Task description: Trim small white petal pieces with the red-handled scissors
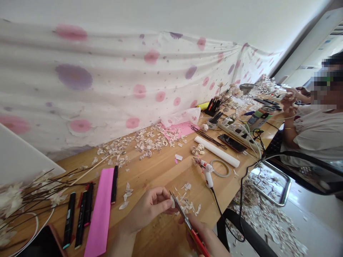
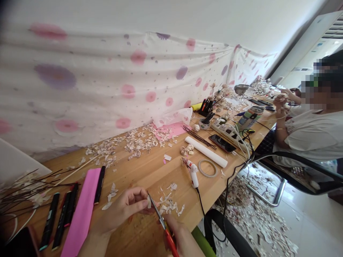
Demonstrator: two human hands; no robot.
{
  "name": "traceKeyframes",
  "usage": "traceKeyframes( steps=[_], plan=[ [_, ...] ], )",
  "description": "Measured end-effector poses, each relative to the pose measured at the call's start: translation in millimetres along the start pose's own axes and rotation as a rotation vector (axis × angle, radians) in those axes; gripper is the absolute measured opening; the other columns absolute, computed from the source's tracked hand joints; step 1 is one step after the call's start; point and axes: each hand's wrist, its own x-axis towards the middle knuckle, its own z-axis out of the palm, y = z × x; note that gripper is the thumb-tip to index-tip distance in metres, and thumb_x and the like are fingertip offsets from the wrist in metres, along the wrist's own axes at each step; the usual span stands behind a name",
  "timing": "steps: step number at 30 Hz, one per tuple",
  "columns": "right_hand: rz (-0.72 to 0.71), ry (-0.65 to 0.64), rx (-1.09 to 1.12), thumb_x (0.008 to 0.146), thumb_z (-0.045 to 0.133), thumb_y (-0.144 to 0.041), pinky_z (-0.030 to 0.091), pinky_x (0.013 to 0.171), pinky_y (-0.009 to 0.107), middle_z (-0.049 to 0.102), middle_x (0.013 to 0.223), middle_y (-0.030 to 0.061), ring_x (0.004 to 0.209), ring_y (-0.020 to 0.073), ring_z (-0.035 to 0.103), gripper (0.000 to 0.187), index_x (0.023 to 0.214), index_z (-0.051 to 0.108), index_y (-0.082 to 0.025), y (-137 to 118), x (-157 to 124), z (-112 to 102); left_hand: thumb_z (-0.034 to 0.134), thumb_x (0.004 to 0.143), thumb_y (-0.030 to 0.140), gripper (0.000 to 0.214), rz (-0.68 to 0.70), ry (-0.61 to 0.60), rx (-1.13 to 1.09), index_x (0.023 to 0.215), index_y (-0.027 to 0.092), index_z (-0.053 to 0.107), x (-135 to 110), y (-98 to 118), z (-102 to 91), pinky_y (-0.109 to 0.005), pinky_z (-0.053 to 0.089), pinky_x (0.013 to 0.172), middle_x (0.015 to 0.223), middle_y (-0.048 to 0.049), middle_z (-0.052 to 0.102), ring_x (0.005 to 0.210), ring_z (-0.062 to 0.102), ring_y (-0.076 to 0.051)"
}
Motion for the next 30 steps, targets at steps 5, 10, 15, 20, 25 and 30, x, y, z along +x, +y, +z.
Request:
traceKeyframes(
  steps=[5,10,15,20,25,30],
  plan=[
    [-0.029,-0.156,0.021,0.066,0.028,-0.1,0.029,0.05,0.026,0.043,0.06,-0.0036,0.052,0.0142,0.032,0.107,0.129,0.058,-0.019,21,11,1,0.081,0.075,0.046,0.034,0.016,0.0,0.029,0.078,0.016,0.064,-1,-2,-0.4,-0.038,0.056,0.089,0.086,-0.0067,0.077,0.085,0.073,-0.022],
    [-0.003,-0.091,0.034,0.063,0.03,-0.101,0.027,0.049,0.026,0.04,0.06,-0.0046,0.052,0.0134,0.029,0.101,0.117,0.063,-0.023,16,9,4,0.08,0.075,0.045,0.034,0.009,0.001,0.064,0.078,0.016,0.065,-1,-3,-0.9,-0.04,0.056,0.09,0.085,-0.0063,0.076,0.086,0.072,-0.022],
    [-0.002,-0.011,-0.009,0.068,0.032,-0.098,0.025,0.049,0.027,0.039,0.06,-0.0046,0.054,0.0134,0.028,0.088,0.1,0.065,-0.022,4,5,7,0.082,0.071,0.047,0.036,-0.004,0.011,0.069,0.075,0.016,0.064,-2,1,-0.7,-0.038,0.055,0.088,0.083,-0.0062,0.076,0.083,0.072,-0.022],
    [-0.034,-0.055,-0.072,0.069,0.034,-0.097,0.023,0.051,0.026,0.038,0.061,-0.0051,0.055,0.0125,0.028,0.084,0.092,0.061,-0.02,22,9,6,0.082,0.071,0.047,0.036,-0.004,0.015,0.078,0.076,0.017,0.064,-3,1,-1.2,-0.04,0.054,0.087,0.083,-0.0071,0.076,0.083,0.071,-0.023],
    [-0.016,-0.082,0.098,0.062,0.036,-0.101,0.013,0.045,0.025,0.028,0.05,-0.0096,0.048,0.0093,0.019,0.09,0.093,0.058,-0.019,50,10,11,0.081,0.072,0.047,0.034,0.011,0.037,0.071,0.076,0.017,0.066,-3,3,-0.4,-0.037,0.054,0.084,0.084,-0.0075,0.077,0.084,0.071,-0.023],
    [0.036,0.2,0.182,0.075,0.068,-0.071,0.034,0.051,0.024,0.047,0.062,-0.0038,0.056,0.0138,0.041,0.055,0.097,0.064,-0.021,30,13,15,0.075,0.079,0.042,0.025,0.077,0.064,0.242,0.077,0.017,0.072,-4,6,-1.4,-0.033,0.05,0.089,0.107,-0.0107,0.077,0.097,0.07,-0.024]
  ],
)
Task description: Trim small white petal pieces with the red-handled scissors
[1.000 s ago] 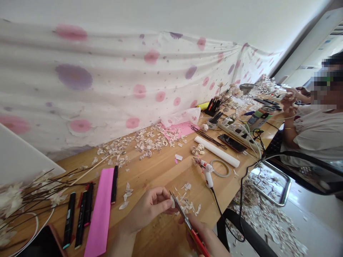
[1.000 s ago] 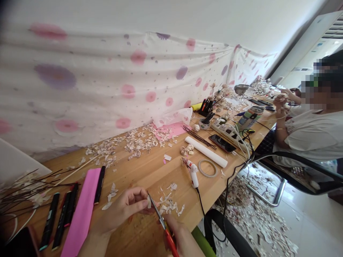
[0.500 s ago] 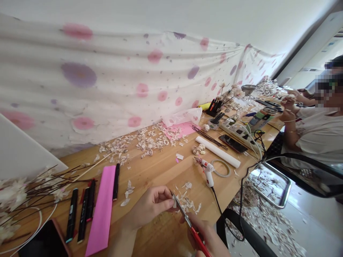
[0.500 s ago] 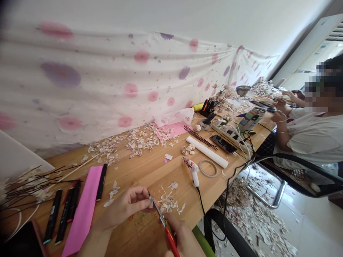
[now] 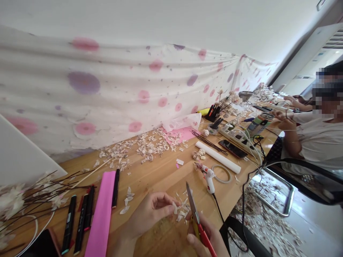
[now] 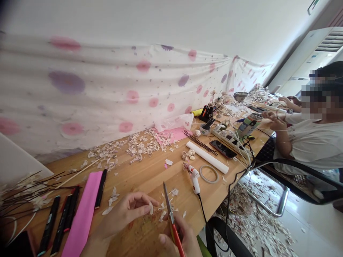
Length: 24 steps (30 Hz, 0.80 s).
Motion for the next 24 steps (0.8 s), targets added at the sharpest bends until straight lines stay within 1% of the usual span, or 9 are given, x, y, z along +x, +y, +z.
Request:
traceKeyframes(
  steps=[2,3,7,9,13,16,19,21,24],
  plan=[
    [0.045,0.114,0.052,0.076,0.075,-0.059,0.042,0.056,0.026,0.057,0.067,-0.0013,0.06,0.0161,0.051,0.044,0.097,0.065,-0.022,-13,2,6,0.073,0.08,0.041,0.024,0.011,0.006,0.069,0.078,0.017,0.075,0,0,0.8,-0.033,0.049,0.09,0.106,-0.0106,0.078,0.099,0.07,-0.026],
    [0.072,0.15,0.102,0.074,0.077,-0.057,0.042,0.054,0.025,0.061,0.069,-0.0008,0.058,0.0156,0.052,0.044,0.099,0.064,-0.023,-18,4,9,0.073,0.08,0.042,0.025,0.01,0.008,0.091,0.078,0.017,0.075,0,0,1.7,-0.033,0.049,0.089,0.103,-0.0106,0.078,0.099,0.07,-0.026],
    [0.13,0.237,0.268,0.07,0.08,-0.059,0.026,0.04,0.022,0.067,0.071,0.0002,0.042,0.0099,0.04,0.055,0.106,0.059,-0.023,-22,12,23,0.073,0.079,0.044,0.027,-0.008,0.012,0.134,0.081,0.017,0.077,1,-4,6.2,-0.033,0.05,0.086,0.097,-0.0096,0.078,0.095,0.07,-0.027],
    [0.127,0.264,0.284,0.068,0.081,-0.058,0.024,0.039,0.023,0.066,0.07,0.0008,0.043,0.0106,0.041,0.056,0.105,0.06,-0.022,-20,14,28,0.072,0.079,0.043,0.026,0.002,0.018,0.148,0.083,0.018,0.078,3,-7,7.4,-0.033,0.05,0.085,0.095,-0.0085,0.078,0.093,0.07,-0.026],
    [0.107,0.298,0.308,0.068,0.083,-0.057,0.028,0.042,0.024,0.064,0.067,-0.0011,0.046,0.013,0.048,0.055,0.103,0.06,-0.022,-20,17,28,0.071,0.08,0.04,0.023,0.021,0.02,0.151,0.083,0.018,0.077,5,-12,8.1,-0.03,0.051,0.083,0.089,-0.0065,0.078,0.09,0.07,-0.025],
    [0.103,0.28,0.275,0.067,0.086,-0.052,0.033,0.044,0.024,0.065,0.067,-0.0011,0.049,0.0136,0.051,0.053,0.101,0.06,-0.021,-23,19,26,0.071,0.081,0.039,0.021,0.006,0.006,0.133,0.082,0.018,0.076,6,-11,8.7,-0.029,0.05,0.082,0.086,-0.0049,0.078,0.087,0.07,-0.023],
    [0.099,0.303,0.26,0.068,0.086,-0.052,0.036,0.046,0.024,0.067,0.068,-0.0003,0.053,0.0142,0.053,0.052,0.101,0.06,-0.021,-25,20,25,0.071,0.081,0.039,0.022,-0.003,0.01,0.149,0.082,0.018,0.076,5,-10,9.2,-0.029,0.05,0.081,0.086,-0.0045,0.077,0.087,0.069,-0.023],
    [0.09,0.333,0.289,0.07,0.084,-0.053,0.035,0.046,0.024,0.066,0.067,-0.0012,0.053,0.0133,0.052,0.052,0.102,0.06,-0.02,-24,20,26,0.071,0.081,0.039,0.022,0.002,0.016,0.167,0.082,0.018,0.077,5,-10,8.9,-0.029,0.049,0.08,0.087,-0.005,0.077,0.087,0.068,-0.023],
    [0.084,0.307,0.316,0.07,0.085,-0.05,0.033,0.044,0.022,0.064,0.066,-0.0022,0.05,0.0107,0.048,0.052,0.103,0.059,-0.019,-20,22,25,0.071,0.081,0.039,0.023,0.005,0.014,0.162,0.082,0.017,0.077,6,-13,7.4,-0.03,0.049,0.081,0.087,-0.0059,0.076,0.087,0.068,-0.024]
  ],
)
